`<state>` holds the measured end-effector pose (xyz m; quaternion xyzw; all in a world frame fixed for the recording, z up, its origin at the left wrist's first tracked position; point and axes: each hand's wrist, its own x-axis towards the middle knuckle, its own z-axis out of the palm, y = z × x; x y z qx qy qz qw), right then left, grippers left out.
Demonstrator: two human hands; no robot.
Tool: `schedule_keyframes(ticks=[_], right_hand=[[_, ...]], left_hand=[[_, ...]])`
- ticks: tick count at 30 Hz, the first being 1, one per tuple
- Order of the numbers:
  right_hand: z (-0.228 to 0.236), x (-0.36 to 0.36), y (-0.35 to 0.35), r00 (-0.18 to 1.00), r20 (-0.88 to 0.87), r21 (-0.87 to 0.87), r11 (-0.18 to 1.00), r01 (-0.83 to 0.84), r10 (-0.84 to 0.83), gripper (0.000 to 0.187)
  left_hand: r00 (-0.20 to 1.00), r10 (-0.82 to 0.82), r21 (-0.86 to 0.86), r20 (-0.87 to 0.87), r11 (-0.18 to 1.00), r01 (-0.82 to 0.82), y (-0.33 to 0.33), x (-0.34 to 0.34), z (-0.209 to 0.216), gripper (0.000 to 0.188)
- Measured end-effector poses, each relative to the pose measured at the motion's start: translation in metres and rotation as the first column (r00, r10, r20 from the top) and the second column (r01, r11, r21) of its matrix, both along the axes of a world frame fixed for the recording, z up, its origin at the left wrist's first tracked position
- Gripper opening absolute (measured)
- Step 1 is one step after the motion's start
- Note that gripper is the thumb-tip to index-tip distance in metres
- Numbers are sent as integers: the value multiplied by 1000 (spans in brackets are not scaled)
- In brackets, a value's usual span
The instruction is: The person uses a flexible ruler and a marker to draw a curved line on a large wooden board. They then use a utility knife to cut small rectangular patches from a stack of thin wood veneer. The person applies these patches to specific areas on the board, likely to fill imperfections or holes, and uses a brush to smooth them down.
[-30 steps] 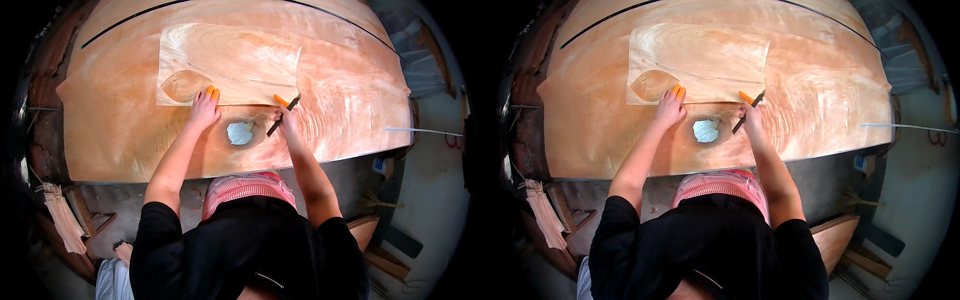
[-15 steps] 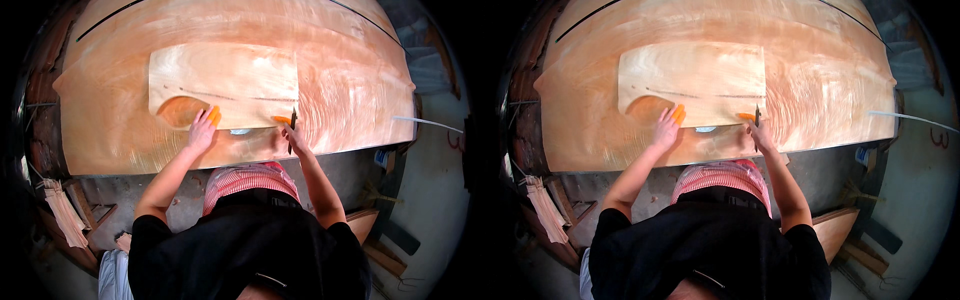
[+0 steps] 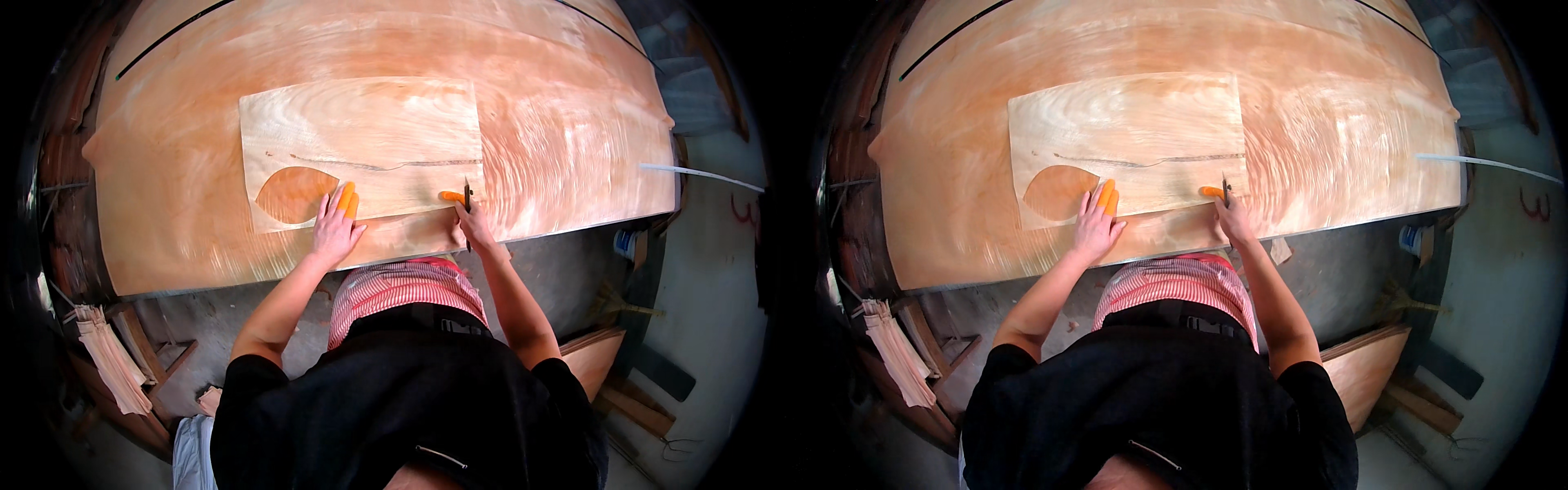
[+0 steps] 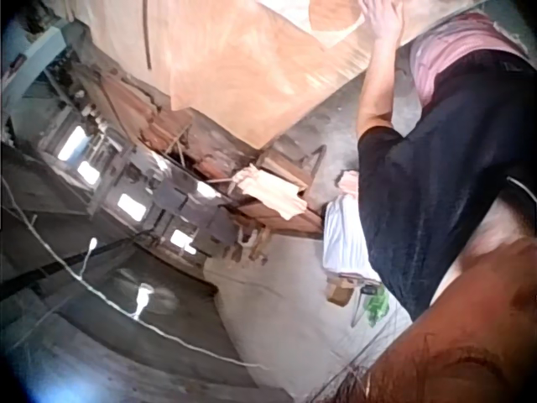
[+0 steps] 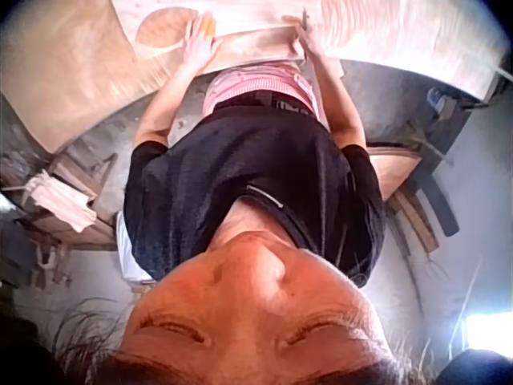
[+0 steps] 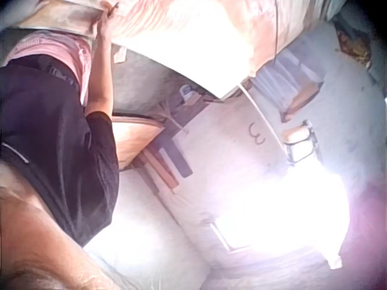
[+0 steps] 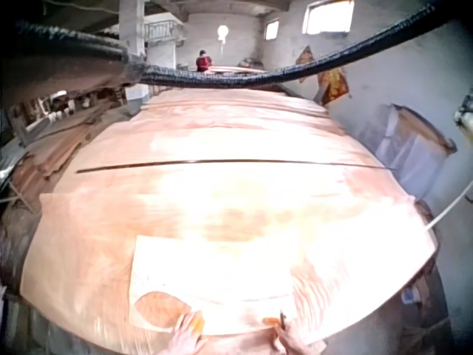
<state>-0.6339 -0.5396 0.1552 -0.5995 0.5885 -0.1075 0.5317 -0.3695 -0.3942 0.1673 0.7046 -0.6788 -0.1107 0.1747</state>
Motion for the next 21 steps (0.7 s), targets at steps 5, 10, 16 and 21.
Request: schedule_keyframes(ticks=[5,10,16,21], right_hand=[[-6,2,-1,1000,6,-16,1000,-21,21,23],[-6,2,-1,994,-55,-31,995,-93,92,24],[22,27,26,824,-404,-305,791,-531,397,18],[51,88,51,763,-90,-131,752,-646,640,17]], left_hand=[[996,87,-100,-35,991,-90,-22,1,-6,54],[971,238,-125,30,965,-233,-30,13,-27,53],[918,395,-120,46,914,-387,-28,21,-26,53],[908,419,-139,-9,899,-416,-25,25,-30,49]])
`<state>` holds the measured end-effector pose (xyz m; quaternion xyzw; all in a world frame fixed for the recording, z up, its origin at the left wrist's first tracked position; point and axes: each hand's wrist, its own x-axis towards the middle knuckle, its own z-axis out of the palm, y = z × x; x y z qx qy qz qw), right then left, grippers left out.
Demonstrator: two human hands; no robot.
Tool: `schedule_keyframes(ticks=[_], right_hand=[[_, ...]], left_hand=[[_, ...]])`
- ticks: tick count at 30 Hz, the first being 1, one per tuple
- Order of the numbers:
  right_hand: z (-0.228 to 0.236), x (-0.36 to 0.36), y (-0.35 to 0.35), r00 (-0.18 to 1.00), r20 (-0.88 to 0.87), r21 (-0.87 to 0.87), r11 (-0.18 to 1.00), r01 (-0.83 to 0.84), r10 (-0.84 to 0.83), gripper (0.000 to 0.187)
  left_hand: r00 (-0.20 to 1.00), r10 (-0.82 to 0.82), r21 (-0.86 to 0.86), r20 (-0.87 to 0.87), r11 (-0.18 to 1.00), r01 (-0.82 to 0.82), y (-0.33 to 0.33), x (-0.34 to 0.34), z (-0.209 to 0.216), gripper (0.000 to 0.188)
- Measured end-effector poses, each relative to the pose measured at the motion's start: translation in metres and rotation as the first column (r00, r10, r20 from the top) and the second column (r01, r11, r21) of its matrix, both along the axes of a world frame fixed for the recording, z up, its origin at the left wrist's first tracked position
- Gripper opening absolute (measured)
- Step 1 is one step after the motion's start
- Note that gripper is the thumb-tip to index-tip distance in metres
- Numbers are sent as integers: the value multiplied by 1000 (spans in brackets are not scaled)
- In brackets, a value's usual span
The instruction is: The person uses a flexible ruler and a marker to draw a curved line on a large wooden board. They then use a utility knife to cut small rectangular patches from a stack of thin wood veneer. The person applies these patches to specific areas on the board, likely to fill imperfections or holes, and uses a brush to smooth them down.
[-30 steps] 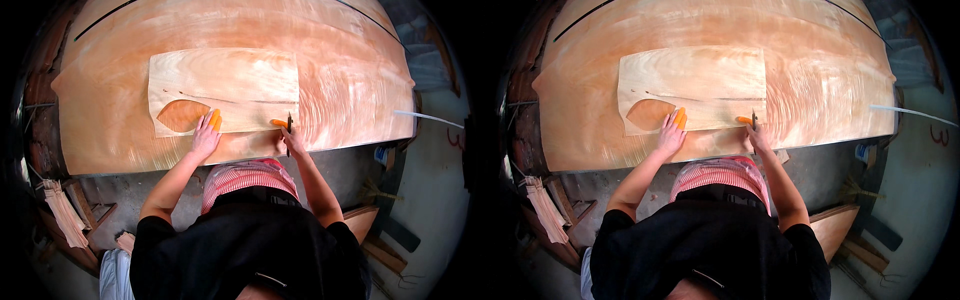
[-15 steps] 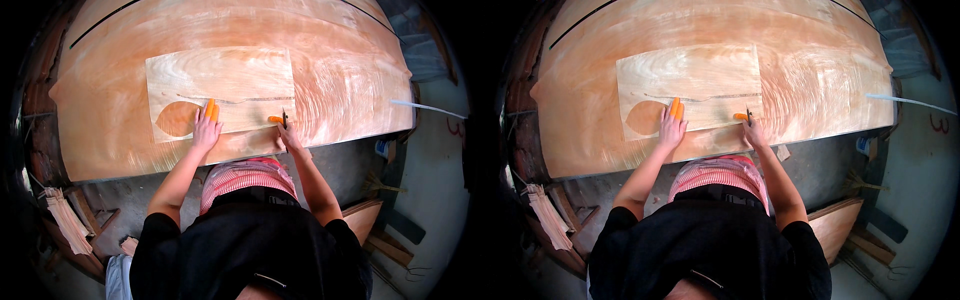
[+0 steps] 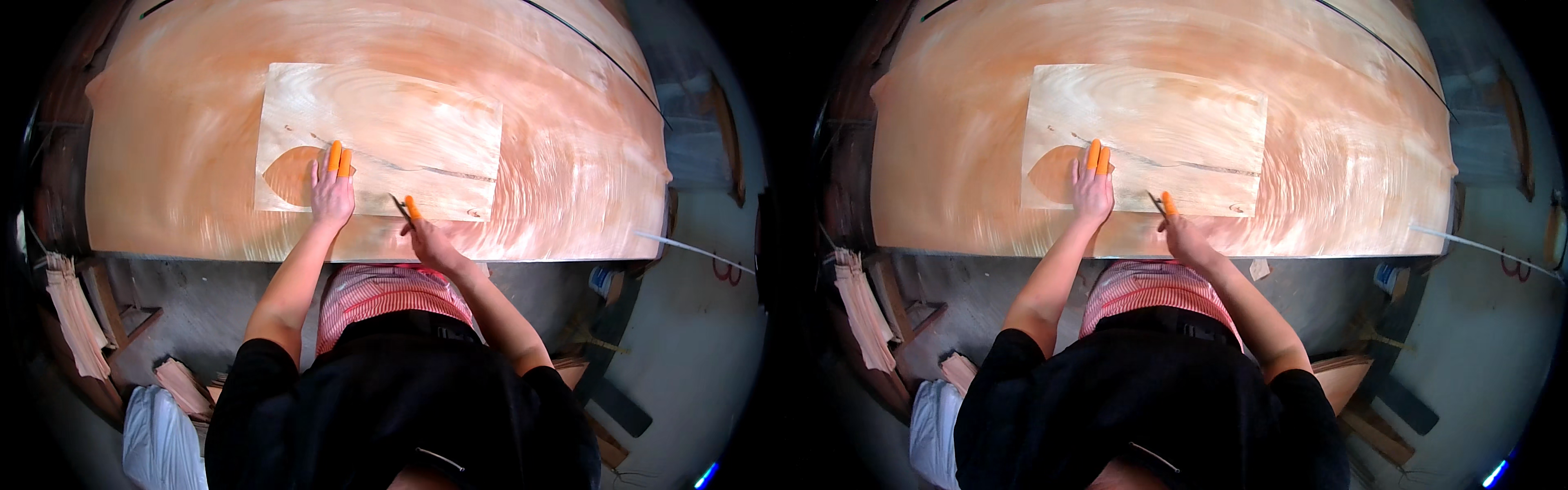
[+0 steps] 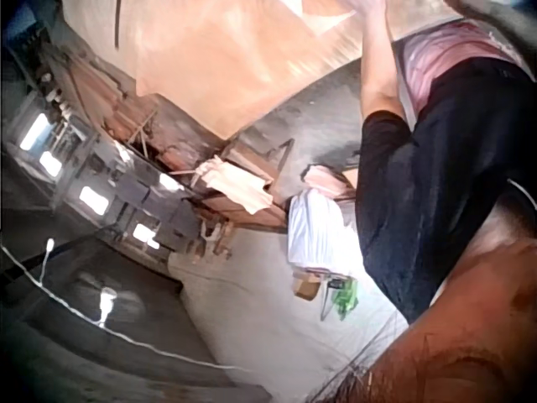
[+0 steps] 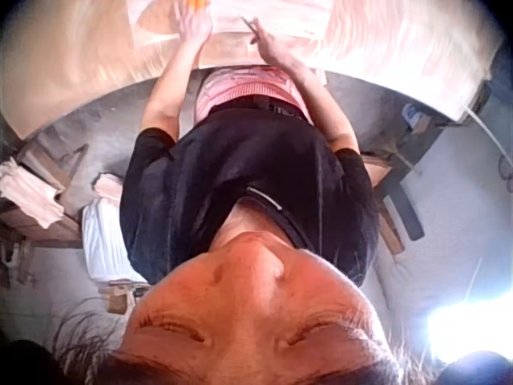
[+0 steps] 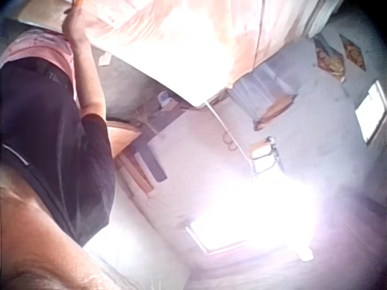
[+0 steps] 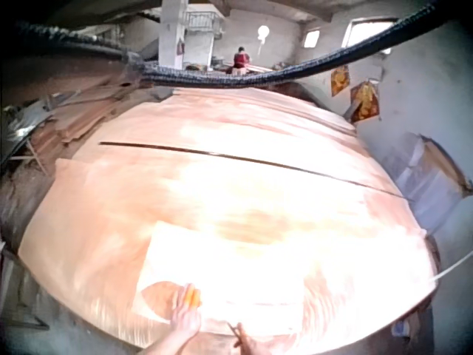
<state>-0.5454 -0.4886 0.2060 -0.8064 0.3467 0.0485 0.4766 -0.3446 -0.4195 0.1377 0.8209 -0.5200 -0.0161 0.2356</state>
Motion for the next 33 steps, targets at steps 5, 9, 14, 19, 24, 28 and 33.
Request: schedule_keyframes(ticks=[5,9,14,19,24,28,33], right_hand=[[-40,33,8,959,-130,-99,959,-264,250,22],[-108,37,14,880,-206,-309,825,-474,428,32],[-105,47,26,764,-492,-436,642,-631,417,53],[-59,53,28,908,-353,-257,910,-325,225,29],[-37,35,22,917,-362,-92,973,-214,167,41],[-42,9,12,903,-380,-76,966,-246,200,41],[-47,-8,-15,711,-482,-130,761,-636,512,22]], left_hand=[[1000,23,-63,-6,998,-24,1,2,-5,43],[1000,2,-81,-2,997,-2,-1,1,-1,41],[995,-98,-37,13,994,99,0,1,5,42],[997,-75,19,35,997,74,-2,0,-1,42],[996,-79,71,51,995,75,-4,-1,1,43],[996,-85,51,41,995,83,-6,-1,5,45],[995,-102,-9,6,995,103,-7,0,3,51]])
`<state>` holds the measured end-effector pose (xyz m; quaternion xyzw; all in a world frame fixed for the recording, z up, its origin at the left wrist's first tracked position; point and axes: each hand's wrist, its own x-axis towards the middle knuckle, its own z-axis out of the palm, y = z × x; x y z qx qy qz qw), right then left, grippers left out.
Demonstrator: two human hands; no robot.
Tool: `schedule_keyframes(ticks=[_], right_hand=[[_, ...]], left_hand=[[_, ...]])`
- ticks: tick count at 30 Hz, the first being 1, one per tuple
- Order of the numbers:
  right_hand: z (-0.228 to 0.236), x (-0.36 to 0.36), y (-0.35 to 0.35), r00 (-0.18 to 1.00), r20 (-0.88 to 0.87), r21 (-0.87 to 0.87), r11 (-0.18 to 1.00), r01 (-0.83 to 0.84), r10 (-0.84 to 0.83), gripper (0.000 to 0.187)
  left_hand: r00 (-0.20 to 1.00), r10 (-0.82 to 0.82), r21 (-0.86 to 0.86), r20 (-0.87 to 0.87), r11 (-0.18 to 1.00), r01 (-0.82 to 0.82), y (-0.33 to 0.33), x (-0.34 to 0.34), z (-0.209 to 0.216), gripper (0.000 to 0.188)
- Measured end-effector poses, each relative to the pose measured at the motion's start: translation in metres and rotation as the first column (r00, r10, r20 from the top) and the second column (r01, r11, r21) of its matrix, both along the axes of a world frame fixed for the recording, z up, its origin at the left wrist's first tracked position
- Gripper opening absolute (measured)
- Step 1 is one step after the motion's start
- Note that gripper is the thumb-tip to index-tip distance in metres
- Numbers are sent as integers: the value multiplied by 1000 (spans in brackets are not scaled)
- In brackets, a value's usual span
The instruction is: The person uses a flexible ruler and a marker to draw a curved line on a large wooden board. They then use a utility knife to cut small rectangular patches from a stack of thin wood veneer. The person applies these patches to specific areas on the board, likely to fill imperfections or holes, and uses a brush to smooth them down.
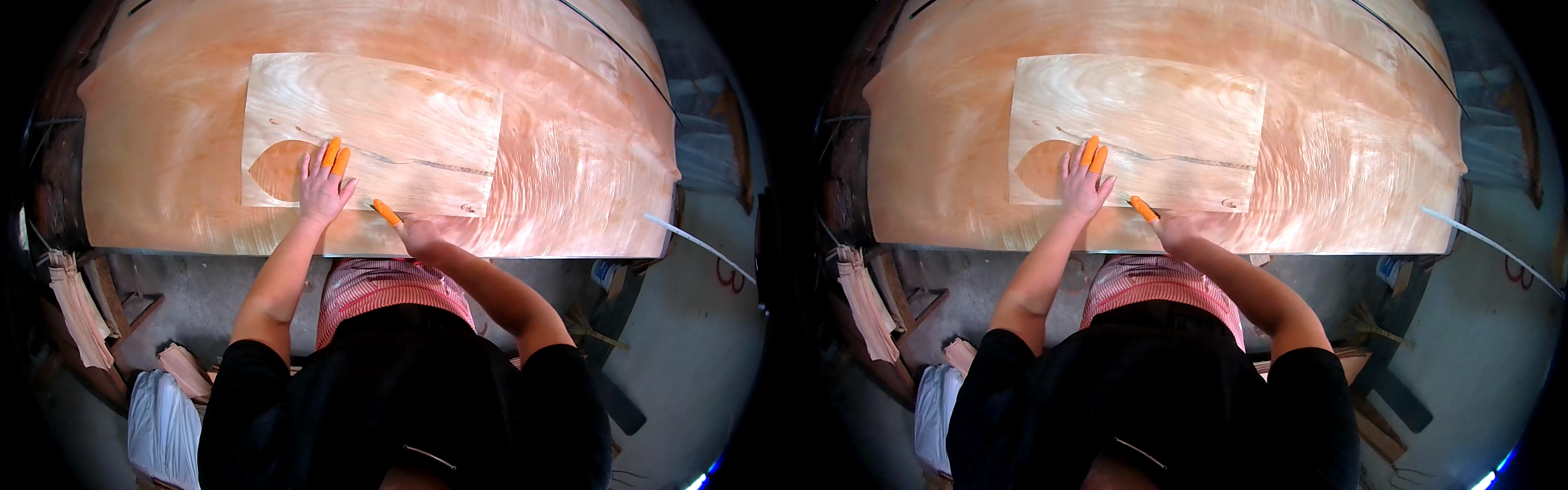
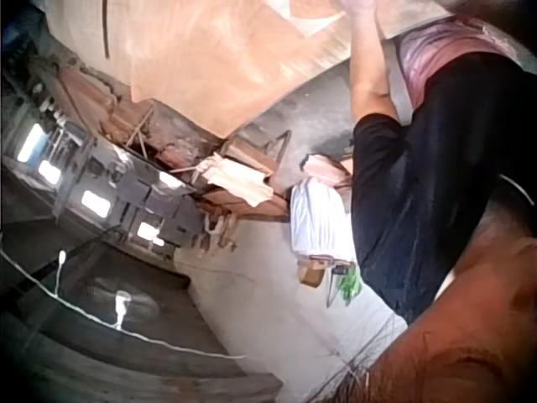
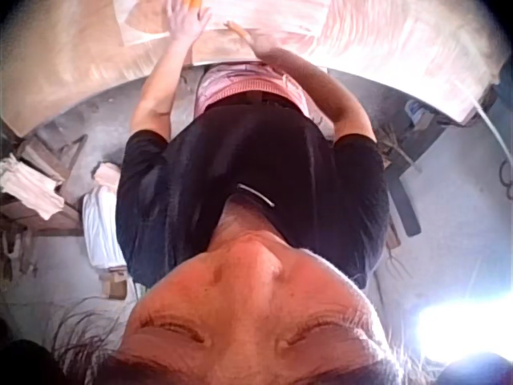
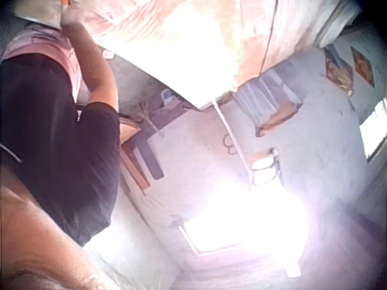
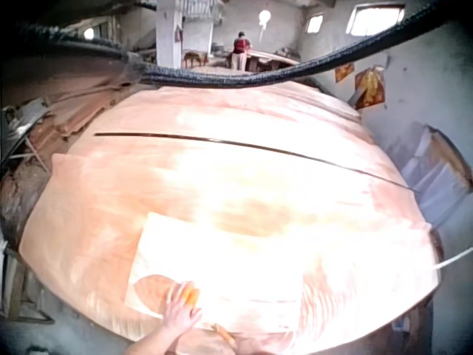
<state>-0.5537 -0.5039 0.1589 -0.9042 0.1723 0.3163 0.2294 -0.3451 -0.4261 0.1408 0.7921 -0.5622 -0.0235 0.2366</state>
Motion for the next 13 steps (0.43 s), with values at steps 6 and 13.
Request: schedule_keyframes(ticks=[6,13], right_hand=[[18,-6,-34,987,29,14,987,-157,157,30],[21,-12,-78,953,-38,49,953,-298,300,31]], left_hand=[[1000,-5,13,15,1000,5,-2,1,2,52],[1000,0,35,2,999,0,-5,2,2,52]])
